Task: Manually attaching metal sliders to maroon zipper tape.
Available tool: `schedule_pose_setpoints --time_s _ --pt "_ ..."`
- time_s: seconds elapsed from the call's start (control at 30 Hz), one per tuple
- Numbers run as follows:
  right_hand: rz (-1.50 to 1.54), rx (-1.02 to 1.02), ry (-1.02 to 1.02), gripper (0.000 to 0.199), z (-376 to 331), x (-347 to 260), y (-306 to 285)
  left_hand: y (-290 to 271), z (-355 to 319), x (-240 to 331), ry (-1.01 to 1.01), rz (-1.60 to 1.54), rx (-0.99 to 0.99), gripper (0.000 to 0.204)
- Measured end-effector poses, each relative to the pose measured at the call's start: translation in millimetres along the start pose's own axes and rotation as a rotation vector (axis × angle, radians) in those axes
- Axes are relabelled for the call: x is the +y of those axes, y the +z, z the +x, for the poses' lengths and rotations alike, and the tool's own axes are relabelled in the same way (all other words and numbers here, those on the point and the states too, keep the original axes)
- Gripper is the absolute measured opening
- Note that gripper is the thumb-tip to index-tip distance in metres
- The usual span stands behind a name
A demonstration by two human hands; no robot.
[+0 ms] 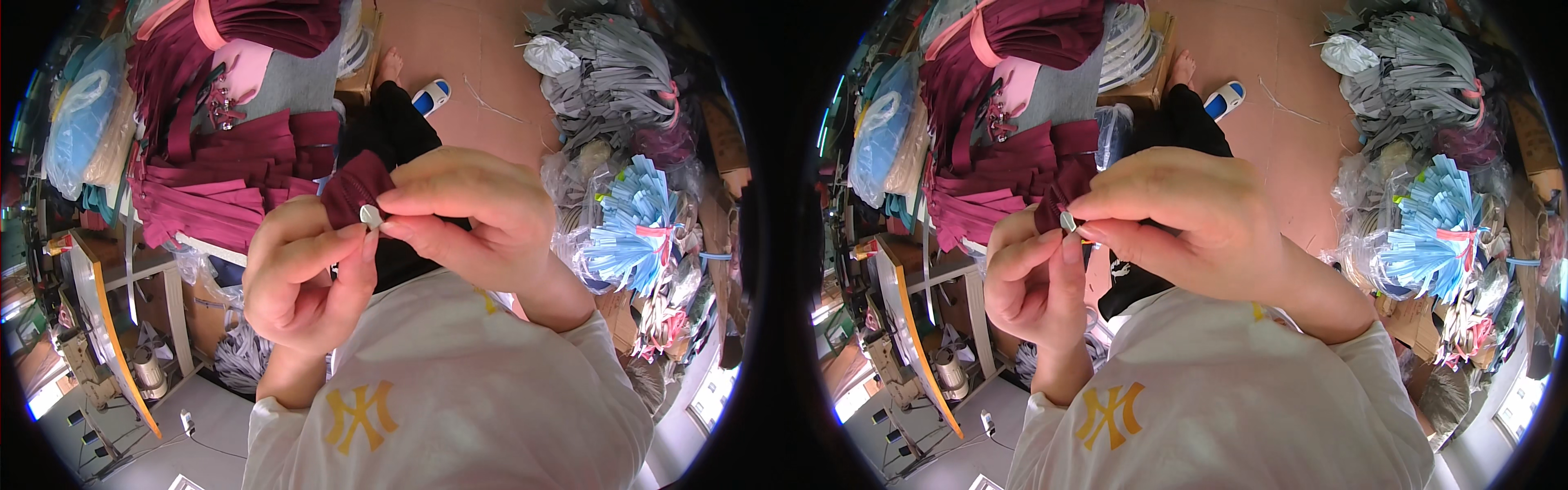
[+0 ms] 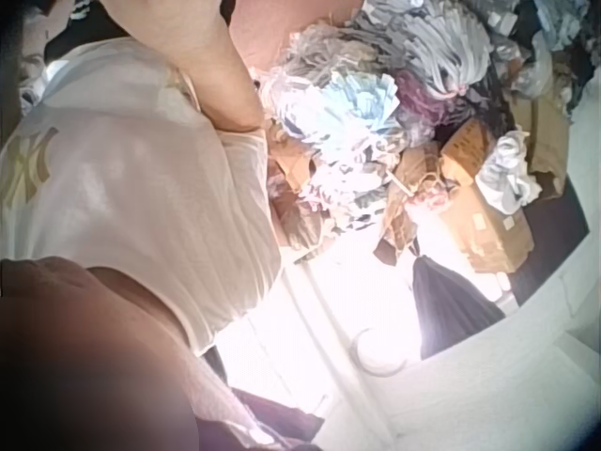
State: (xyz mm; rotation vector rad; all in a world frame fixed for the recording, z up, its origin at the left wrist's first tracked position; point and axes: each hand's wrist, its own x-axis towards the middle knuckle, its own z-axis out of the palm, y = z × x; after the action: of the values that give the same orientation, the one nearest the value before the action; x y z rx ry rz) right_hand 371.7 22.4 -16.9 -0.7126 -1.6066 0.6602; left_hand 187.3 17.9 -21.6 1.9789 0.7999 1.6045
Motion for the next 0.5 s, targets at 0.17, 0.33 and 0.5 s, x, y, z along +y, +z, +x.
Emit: schedule_pose_setpoints --time_s 0.17,0.33,0.5 --pt "0.131 0.012 0.091 0.025 -1.0 0.3 3.7 -1.0 0.1 1.2 -0.041 -0.086 0.004 0.030" --pt "0.163 0.010 0.082 0.022 -3.9 5.2 2.3 0.4 1.4 2.4 -0.082 -0.087 0.005 0.031" --pt "0.045 0.013 0.040 0.022 -1.0 0.1 2.0 2.7 -0.5 2.9 -0.119 -0.150 0.084 0.031"
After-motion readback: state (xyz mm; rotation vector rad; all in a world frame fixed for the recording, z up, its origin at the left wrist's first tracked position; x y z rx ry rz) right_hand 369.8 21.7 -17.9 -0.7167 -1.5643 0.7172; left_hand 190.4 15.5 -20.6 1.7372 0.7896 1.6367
